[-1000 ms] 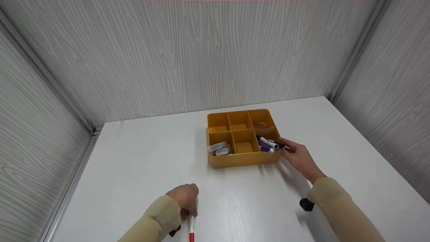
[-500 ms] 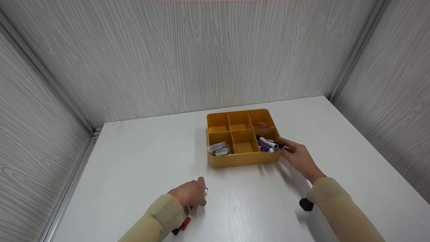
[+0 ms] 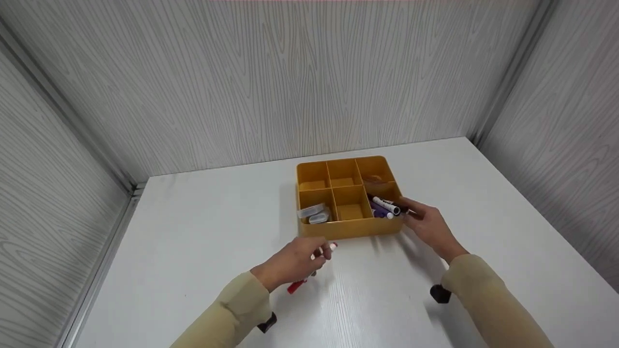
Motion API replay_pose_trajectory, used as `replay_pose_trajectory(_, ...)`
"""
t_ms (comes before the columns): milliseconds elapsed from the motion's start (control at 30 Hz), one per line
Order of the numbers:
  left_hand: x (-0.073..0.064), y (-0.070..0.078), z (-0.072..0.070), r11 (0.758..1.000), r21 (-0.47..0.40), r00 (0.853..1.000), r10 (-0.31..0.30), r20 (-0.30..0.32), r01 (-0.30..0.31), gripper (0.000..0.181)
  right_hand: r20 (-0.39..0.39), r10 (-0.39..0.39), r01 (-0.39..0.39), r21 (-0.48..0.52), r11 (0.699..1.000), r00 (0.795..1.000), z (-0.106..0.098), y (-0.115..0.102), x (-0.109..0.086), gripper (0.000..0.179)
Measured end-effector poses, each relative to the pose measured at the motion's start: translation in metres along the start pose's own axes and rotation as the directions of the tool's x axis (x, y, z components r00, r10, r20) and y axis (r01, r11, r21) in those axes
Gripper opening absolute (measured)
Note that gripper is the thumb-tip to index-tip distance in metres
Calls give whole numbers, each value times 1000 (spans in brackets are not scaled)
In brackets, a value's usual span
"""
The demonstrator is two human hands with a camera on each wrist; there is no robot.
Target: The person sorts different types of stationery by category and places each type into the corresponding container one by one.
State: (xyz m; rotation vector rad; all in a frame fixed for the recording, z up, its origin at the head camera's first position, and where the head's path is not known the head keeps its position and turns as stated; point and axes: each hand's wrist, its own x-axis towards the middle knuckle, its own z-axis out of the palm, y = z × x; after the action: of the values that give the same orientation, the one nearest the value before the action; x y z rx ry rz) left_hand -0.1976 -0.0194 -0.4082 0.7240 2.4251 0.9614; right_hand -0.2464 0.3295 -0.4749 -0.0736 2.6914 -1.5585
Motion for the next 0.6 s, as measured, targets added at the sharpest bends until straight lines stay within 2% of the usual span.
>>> replay_pose_trajectory(167,17,23,-2,996,8,994,85,-69,-84,24,2,13,-13,7,1000,1000,-1,-2,0,53)
replay_pose_trajectory(333,39,50,-3,992,79,992,100,-73,-94,43,1,38,-38,-4,999,999,-2,-3,-2,54)
replay_pose_trajectory(500,62,71,-2,991,108,989,91,-113,-79,39,9,53,-54,11,999,999,-1,-3,-2,54)
replay_pose_trajectory(600,76,81,-3,981,176,980,113,-164,-84,33,7,52,-52,19,998,999,1,-4,-1,53)
